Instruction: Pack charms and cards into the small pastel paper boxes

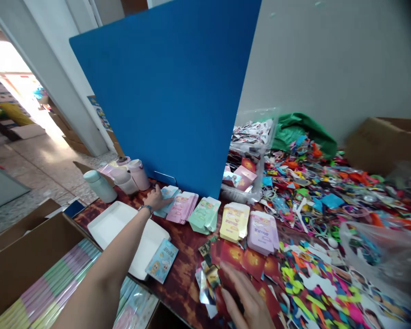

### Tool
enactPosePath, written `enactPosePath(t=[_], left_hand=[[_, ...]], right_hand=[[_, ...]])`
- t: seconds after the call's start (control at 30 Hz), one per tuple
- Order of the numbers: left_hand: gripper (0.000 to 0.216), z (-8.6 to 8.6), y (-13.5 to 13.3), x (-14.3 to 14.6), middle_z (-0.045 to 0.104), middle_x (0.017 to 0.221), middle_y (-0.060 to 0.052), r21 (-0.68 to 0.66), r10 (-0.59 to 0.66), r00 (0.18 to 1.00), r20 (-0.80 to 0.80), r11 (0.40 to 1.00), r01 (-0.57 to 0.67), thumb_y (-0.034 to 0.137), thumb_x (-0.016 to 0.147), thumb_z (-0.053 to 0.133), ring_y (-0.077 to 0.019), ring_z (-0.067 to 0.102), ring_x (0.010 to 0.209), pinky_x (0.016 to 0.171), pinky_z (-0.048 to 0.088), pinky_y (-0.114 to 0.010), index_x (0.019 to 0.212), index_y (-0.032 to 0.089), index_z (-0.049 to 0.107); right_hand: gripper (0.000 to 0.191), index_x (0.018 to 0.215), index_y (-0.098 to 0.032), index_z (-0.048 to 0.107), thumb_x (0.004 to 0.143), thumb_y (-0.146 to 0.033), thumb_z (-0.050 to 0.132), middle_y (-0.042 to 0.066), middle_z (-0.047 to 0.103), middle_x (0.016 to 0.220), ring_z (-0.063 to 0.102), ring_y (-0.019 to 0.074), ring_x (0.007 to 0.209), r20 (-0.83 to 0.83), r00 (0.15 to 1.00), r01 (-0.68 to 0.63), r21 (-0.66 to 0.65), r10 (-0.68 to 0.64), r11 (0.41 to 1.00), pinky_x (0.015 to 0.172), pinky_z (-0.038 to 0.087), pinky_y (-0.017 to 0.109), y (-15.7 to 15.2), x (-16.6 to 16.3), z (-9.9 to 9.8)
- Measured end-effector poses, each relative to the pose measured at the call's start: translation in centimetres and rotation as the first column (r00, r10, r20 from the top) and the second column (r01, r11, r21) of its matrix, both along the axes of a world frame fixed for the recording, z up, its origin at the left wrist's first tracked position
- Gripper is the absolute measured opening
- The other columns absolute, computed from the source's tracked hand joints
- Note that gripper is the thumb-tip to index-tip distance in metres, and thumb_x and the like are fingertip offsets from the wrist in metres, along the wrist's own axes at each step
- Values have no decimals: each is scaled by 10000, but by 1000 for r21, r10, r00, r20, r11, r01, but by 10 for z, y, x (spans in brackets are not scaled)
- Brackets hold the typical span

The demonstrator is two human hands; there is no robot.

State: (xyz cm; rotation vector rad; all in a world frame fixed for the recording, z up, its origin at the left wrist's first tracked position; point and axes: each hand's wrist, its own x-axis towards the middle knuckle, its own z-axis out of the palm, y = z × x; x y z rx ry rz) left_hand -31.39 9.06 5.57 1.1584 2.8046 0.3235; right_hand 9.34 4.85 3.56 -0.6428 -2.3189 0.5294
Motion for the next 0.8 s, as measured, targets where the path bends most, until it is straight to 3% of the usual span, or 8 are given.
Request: enactPosePath(t=[0.13, 0.23, 0.4, 0.53, 0.63, 0.73, 0.8], left_hand=[[1065, -4, 0, 0, 568, 1214, -272, 33, -7, 999, 47, 999, 5, 684, 611, 641, -400, 586, 1109, 880, 452, -445, 1392, 28, 335], [1070, 5, -7, 11, 498, 1270, -294, 130, 15, 1000, 13, 991, -17, 620, 636, 654, -418, 558, 1149, 888, 456, -458, 1423, 10, 263], [954, 30, -29, 62, 448, 1301, -241, 340, -43, 998, -43, 939, 55, 573, 670, 655, -380, 569, 1131, 896, 479, -478, 1402, 73, 302], [677, 35, -49, 137, 563, 1218, -126, 468, -250, 966, -62, 848, 249, 433, 724, 653, -276, 576, 1151, 942, 487, -379, 1292, 158, 408], [525, 27, -63, 192, 642, 1106, -82, 563, -367, 929, -52, 758, 330, 328, 772, 628, -239, 664, 984, 830, 537, -343, 1243, 192, 441], [651, 18, -73, 229, 619, 1203, -115, 648, -466, 877, -117, 633, 423, 207, 768, 610, -240, 659, 1021, 836, 542, -338, 1363, 182, 348], [715, 16, -76, 241, 578, 1275, -118, 652, -539, 827, -163, 570, 500, 140, 767, 587, -226, 629, 1083, 877, 531, -328, 1414, 200, 289]], right_hand=[[423, 1337, -281, 494, 921, -318, 562, 24, 680, 1204, 676, 192, 1059, 2, 1000, 17, 39, -18, 999, 850, 578, 234, 2, 3, -5], [436, 1344, -284, 492, 915, -300, 569, 23, 669, 1225, 665, 196, 1079, 17, 1000, -1, 47, 0, 999, 867, 573, 244, 5, 3, -5], [477, 1381, -265, 463, 914, -211, 542, 47, 641, 1261, 630, 203, 1133, -21, 999, -43, 37, 43, 998, 934, 549, 285, 12, -5, 13], [491, 1408, -216, 433, 925, -169, 508, 100, 569, 1335, 543, 217, 1240, -99, 995, -24, 61, 30, 998, 1012, 504, 344, 19, -23, 42], [484, 1377, -178, 475, 901, -194, 563, 162, 452, 1425, 450, 275, 1319, -142, 989, 71, 176, -46, 982, 1048, 465, 431, 24, -34, 55], [392, 1292, -169, 561, 900, -185, 560, 183, 354, 1489, 381, 313, 1362, -115, 988, 126, 197, -105, 972, 1063, 429, 484, 27, -30, 56], [322, 1230, -184, 608, 919, -186, 526, 163, 338, 1506, 384, 300, 1363, -89, 993, 89, 86, -81, 992, 1065, 425, 464, 25, -20, 55]])
